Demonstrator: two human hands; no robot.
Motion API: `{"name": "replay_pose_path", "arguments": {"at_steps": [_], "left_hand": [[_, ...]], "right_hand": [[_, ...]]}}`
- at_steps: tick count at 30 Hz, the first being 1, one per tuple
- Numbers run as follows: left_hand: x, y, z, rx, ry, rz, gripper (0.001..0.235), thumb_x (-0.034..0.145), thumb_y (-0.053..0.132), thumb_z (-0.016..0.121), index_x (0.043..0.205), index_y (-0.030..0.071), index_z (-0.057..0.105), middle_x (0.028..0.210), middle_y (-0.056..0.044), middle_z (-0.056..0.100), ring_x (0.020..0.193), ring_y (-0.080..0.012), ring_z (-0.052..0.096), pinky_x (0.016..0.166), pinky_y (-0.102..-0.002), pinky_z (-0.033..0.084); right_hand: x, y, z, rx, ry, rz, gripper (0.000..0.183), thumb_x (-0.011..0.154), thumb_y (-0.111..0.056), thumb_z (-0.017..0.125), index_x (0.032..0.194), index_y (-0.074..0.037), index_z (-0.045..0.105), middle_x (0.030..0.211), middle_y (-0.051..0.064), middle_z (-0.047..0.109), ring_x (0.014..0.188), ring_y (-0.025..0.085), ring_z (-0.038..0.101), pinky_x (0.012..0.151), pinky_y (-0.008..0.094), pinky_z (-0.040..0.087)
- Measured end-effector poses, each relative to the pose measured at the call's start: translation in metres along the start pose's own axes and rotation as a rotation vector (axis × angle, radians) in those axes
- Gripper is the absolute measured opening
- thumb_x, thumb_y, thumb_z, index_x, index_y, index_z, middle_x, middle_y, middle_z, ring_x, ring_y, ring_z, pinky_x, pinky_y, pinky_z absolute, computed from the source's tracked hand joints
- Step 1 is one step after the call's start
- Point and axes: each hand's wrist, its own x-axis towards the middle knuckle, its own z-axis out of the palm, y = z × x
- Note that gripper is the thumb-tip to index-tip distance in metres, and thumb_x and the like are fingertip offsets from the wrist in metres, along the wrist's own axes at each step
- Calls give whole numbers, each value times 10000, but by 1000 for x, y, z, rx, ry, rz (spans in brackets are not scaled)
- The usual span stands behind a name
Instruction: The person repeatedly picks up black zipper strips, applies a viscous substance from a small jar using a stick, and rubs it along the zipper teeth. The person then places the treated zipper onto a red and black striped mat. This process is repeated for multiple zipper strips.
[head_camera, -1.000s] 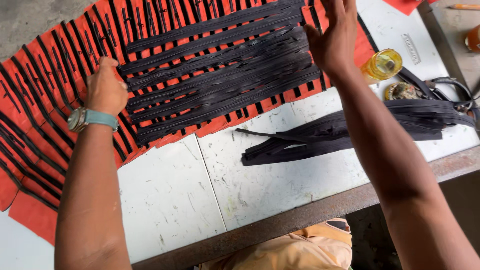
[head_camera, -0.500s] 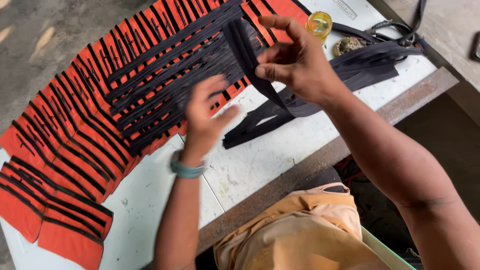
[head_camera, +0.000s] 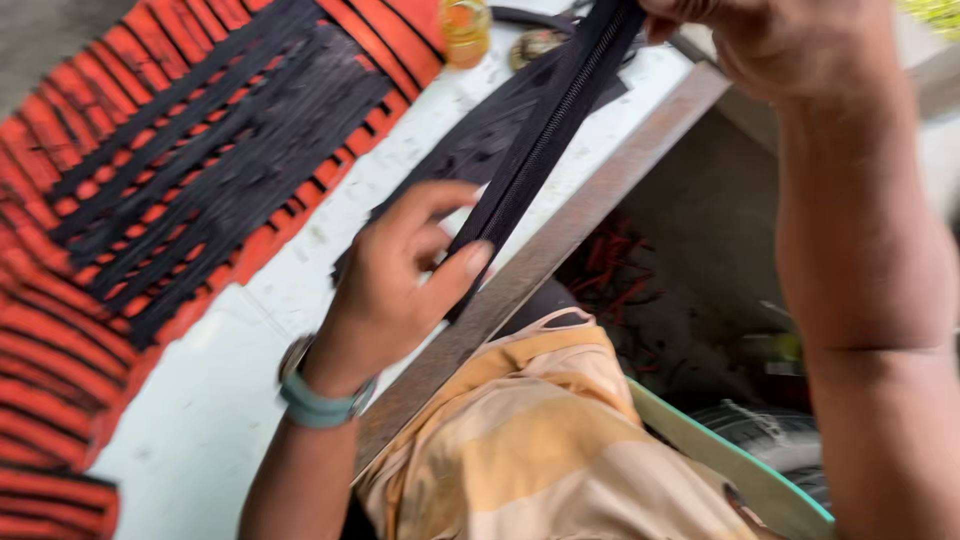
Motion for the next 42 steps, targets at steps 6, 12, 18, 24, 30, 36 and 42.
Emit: {"name": "replay_pose_path", "arguments": {"at_steps": [6, 12, 18, 24, 30, 36, 42], "left_hand": [[-64, -72, 23, -160, 35, -498, 286, 859, 119, 763, 1077, -28, 650, 793, -67, 747, 641, -80, 638, 554, -250, 538], [-107, -143, 44, -96, 109, -795, 263, 851, 143, 772, 1042, -28, 715, 830, -116, 809, 659, -136, 714, 598, -263, 557], [-114, -163, 47, -113, 162, -754, 287, 831, 134, 799, 1003, -69, 693, 832, -140, 811, 671, -129, 694, 607, -257, 547], [-104, -142, 51, 115, 197, -719, 270, 776, 143, 840, 937, -28, 706, 830, -148, 809, 702, -125, 728, 622, -288, 564], [-93, -113, 53, 122, 245, -679, 288, 747, 170, 843, 951, 17, 709, 766, -116, 809, 658, -121, 732, 582, -310, 560], [-99, -114, 36, -16, 132, -706, 307, 813, 151, 768, 1076, 49, 647, 767, -92, 811, 620, -131, 740, 560, -316, 563], [-110, -127, 28, -132, 122, -841, 310, 824, 123, 770, 1101, 49, 654, 768, -100, 803, 654, -124, 700, 602, -305, 559]], "right_hand": [[-68, 66, -1, 58, 381, 600, 638, 899, -11, 796, 1475, -67, 528, 1044, 126, 679, 895, 202, 746, 770, 319, 638], [-112, 143, -7, -313, 424, 687, 604, 858, -43, 876, 1391, -8, 594, 999, 122, 769, 928, 163, 744, 800, 288, 608], [-126, 159, -17, -354, 391, 737, 630, 812, -59, 903, 1362, 6, 601, 958, 95, 766, 901, 156, 742, 807, 306, 602], [-118, 164, -12, -778, 271, 573, 952, 762, -107, 988, 1555, -97, 462, 1242, 228, 589, 985, 293, 651, 778, 352, 614], [-57, 107, -18, -499, 423, 617, 1114, 713, -145, 990, 1603, -178, 319, 1376, 118, 506, 1074, 242, 604, 799, 305, 602], [66, 99, 63, -647, -59, 272, 710, 784, 34, 817, 1441, -196, 680, 1472, 165, 399, 1360, 345, 380, 1089, 402, 478], [144, 165, 120, -1082, -495, 232, 755, 659, 75, 710, 1252, -389, 766, 1389, 32, 502, 1243, 330, 419, 991, 458, 384]]}}
